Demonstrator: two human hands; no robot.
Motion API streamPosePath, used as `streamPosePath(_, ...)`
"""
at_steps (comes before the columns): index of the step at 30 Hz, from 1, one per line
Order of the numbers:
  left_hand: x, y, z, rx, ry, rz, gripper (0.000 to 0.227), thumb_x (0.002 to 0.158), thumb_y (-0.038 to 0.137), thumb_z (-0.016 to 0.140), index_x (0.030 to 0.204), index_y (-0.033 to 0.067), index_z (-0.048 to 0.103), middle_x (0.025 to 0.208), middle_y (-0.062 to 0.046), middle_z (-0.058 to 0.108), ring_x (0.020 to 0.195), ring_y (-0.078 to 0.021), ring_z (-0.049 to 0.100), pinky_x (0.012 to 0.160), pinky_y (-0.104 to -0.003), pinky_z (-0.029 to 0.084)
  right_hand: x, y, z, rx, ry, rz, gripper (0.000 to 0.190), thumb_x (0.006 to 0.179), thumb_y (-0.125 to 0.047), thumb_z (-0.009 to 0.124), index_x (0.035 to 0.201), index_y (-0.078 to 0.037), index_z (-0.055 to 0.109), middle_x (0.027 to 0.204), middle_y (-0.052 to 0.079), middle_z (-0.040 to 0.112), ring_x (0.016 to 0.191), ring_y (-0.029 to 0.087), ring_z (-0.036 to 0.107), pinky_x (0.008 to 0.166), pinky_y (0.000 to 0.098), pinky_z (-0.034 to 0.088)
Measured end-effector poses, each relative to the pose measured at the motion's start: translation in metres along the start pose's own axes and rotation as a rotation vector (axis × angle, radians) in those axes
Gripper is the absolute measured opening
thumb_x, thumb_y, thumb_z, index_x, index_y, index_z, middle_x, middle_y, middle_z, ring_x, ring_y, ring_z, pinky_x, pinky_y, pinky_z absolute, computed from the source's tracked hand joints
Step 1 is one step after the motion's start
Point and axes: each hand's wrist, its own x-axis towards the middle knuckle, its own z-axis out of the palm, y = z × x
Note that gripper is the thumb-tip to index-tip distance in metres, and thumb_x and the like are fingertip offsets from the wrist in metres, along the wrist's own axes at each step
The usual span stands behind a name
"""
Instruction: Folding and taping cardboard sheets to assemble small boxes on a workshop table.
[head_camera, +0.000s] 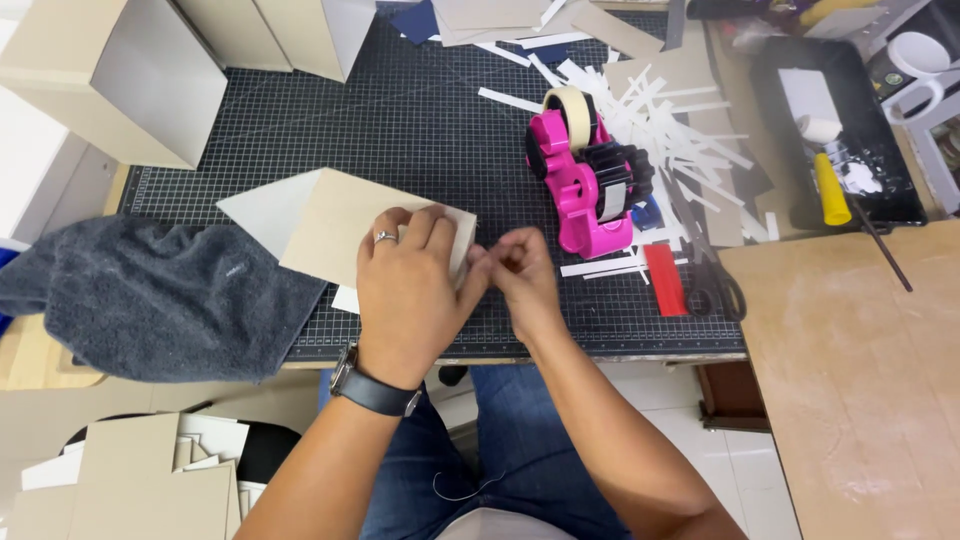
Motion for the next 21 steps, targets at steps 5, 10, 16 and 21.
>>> streamPosePath(5, 0.005, 0.002, 0.013, 0.152, 0.048, 0.011, 0.034, 0.078, 0.037, 0.074, 0.106, 0.0173, 0.071, 0.103, 0.000, 0.066, 0.109, -0.0293, 0.060, 0.091, -0.052, 0.050, -0.023, -0.035, -0.070, -0.428, 0.284, -0.275, 0.026, 0.094, -0.018, 0.081, 0.107, -0.012, 0.059, 0.080, 0.002, 0.069, 0.074, 0.012, 0.065, 0.067, 0.0247, 0.051)
streamPosePath(10, 0.010, 0.010, 0.018, 0.205, 0.057, -0.021, 0.035, 0.070, 0.026, 0.082, 0.102, 0.0149, 0.071, 0.098, 0.000, 0.061, 0.105, -0.0272, 0.059, 0.093, -0.051, 0.049, -0.005, -0.032, -0.191, -1.125, 0.617, -0.530, 0.027, 0.096, -0.031, 0.081, 0.108, -0.014, 0.063, 0.093, 0.007, 0.067, 0.091, 0.035, 0.063, 0.081, 0.0456, 0.051)
streamPosePath(16, -0.006, 0.006, -0.039, -0.076, -0.064, 0.007, 0.072, 0.074, 0.042, 0.087, 0.132, 0.0062, 0.063, 0.121, -0.015, 0.061, 0.119, -0.0419, 0.057, 0.102, -0.066, 0.041, 0.030, -0.026, -0.232, -1.737, 0.507, -0.327, 0.063, 0.078, -0.048, 0.086, 0.127, -0.010, 0.072, 0.106, 0.017, 0.070, 0.101, 0.042, 0.063, 0.078, 0.0582, 0.054)
streamPosePath(21, -0.076, -0.015, -0.084, -0.649, 0.035, 0.145, 0.027, 0.090, 0.029, 0.074, 0.099, 0.0040, 0.071, 0.102, -0.008, 0.068, 0.099, -0.0237, 0.065, 0.087, -0.036, 0.047, 0.038, -0.054, -0.225, -1.655, 0.303, 0.149, 0.050, 0.085, -0.059, 0.078, 0.109, -0.015, 0.075, 0.115, 0.020, 0.071, 0.113, 0.045, 0.061, 0.095, 0.0555, 0.047)
